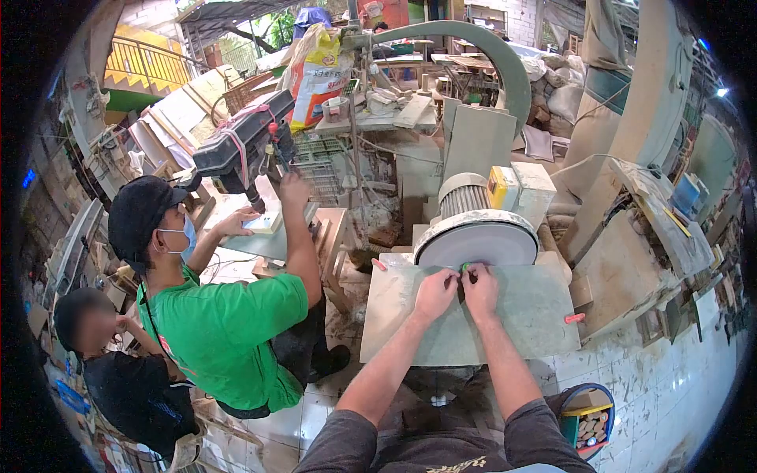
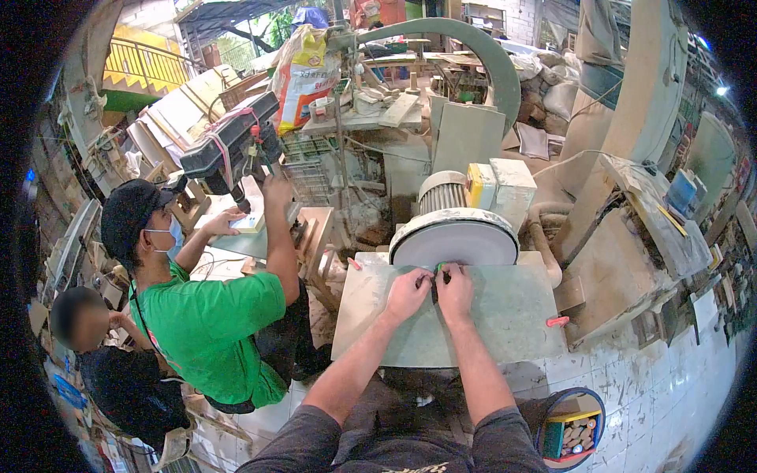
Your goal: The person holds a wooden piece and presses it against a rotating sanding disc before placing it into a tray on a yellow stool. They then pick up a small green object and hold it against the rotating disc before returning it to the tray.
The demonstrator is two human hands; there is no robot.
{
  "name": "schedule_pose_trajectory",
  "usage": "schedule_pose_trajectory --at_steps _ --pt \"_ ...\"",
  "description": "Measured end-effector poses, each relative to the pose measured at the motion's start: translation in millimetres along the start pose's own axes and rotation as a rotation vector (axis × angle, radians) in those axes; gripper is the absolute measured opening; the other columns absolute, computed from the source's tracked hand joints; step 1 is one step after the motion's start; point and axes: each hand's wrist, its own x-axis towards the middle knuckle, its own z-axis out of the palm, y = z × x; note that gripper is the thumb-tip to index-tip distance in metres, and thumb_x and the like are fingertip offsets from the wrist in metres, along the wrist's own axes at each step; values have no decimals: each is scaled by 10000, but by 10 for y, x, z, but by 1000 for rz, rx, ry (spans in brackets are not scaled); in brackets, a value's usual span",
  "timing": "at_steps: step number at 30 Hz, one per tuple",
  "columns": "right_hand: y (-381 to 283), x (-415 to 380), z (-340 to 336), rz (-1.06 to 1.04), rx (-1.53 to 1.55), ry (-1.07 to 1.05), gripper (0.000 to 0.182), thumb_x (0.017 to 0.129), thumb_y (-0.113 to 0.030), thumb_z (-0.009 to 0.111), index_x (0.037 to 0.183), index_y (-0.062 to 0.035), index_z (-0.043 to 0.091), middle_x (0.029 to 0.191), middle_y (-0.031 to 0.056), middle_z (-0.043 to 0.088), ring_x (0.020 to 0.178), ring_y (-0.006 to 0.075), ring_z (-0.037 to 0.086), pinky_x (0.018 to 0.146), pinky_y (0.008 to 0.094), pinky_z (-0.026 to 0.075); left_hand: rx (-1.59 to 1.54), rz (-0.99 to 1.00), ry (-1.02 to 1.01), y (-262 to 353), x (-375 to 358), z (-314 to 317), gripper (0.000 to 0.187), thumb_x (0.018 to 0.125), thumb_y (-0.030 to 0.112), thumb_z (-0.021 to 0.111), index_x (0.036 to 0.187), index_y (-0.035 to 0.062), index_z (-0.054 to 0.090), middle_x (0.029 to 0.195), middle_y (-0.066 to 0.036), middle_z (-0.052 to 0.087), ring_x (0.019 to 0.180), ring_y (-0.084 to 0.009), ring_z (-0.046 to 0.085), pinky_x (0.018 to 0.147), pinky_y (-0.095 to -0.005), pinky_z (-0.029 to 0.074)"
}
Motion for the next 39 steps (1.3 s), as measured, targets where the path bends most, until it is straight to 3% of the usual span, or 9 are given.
schedule_pose_trajectory --at_steps 3,10,13,15,18,21,25,27,39 --pt "-5 -7 -9 -11 -2 13 149 801 -110 663 911 -13 639 882 182 631 820 373 617 707 453 489 21 55 33 -58 -1 32 175 863 124 589 968 5 663 833 -201 668 747 -309 671 683 -365 514" --pt "28 -3 16 18 -12 -1 167 788 -92 665 940 -25 646 915 189 629 845 381 613 726 460 489 7 80 43 -87 7 43 177 863 130 592 976 14 664 809 -187 672 727 -294 671 670 -359 513" --pt "11 -6 8 1 -1 38 154 781 -87 666 917 -15 651 871 184 641 798 364 628 690 448 495 1 1 -5 -49 5 21 174 862 131 582 965 21 668 885 -192 669 831 -357 651 740 -401 519" --pt "2 -8 -4 10 2 34 155 780 -86 666 919 -18 652 860 181 641 793 363 629 690 448 495 -2 56 34 -91 10 45 177 866 131 588 974 13 661 790 -179 671 709 -287 666 662 -357 509" --pt "17 -7 5 -8 1 48 153 785 -95 670 920 -24 654 838 173 642 783 359 631 684 450 494 24 61 34 -82 7 41 178 867 132 584 976 12 659 791 -183 668 702 -285 664 661 -357 509" --pt "-22 8 10 3 -13 45 156 800 -125 678 919 -28 647 830 168 643 774 355 632 673 452 492 -5 1 6 -31 8 16 176 855 125 581 963 12 661 879 -202 663 830 -363 648 731 -402 517" --pt "-107 33 -31 81 -55 -51 184 821 -171 675 928 -32 621 908 176 624 832 369 621 699 466 493 1 2 -8 -42 5 16 173 856 123 584 962 11 661 878 -203 662 830 -365 646 727 -404 516" --pt "-72 25 -5 65 -68 -41 187 821 -177 675 926 -34 614 913 182 619 834 374 618 697 468 493 -3 63 31 -60 7 26 185 866 135 592 982 8 659 797 -194 663 705 -298 662 663 -363 509" --pt "-75 -5 -27 24 -70 -12 178 784 -131 677 928 -32 650 931 193 629 837 397 618 710 473 496 15 50 24 -70 9 30 185 872 133 586 982 6 663 842 -204 670 779 -327 672 698 -370 516"
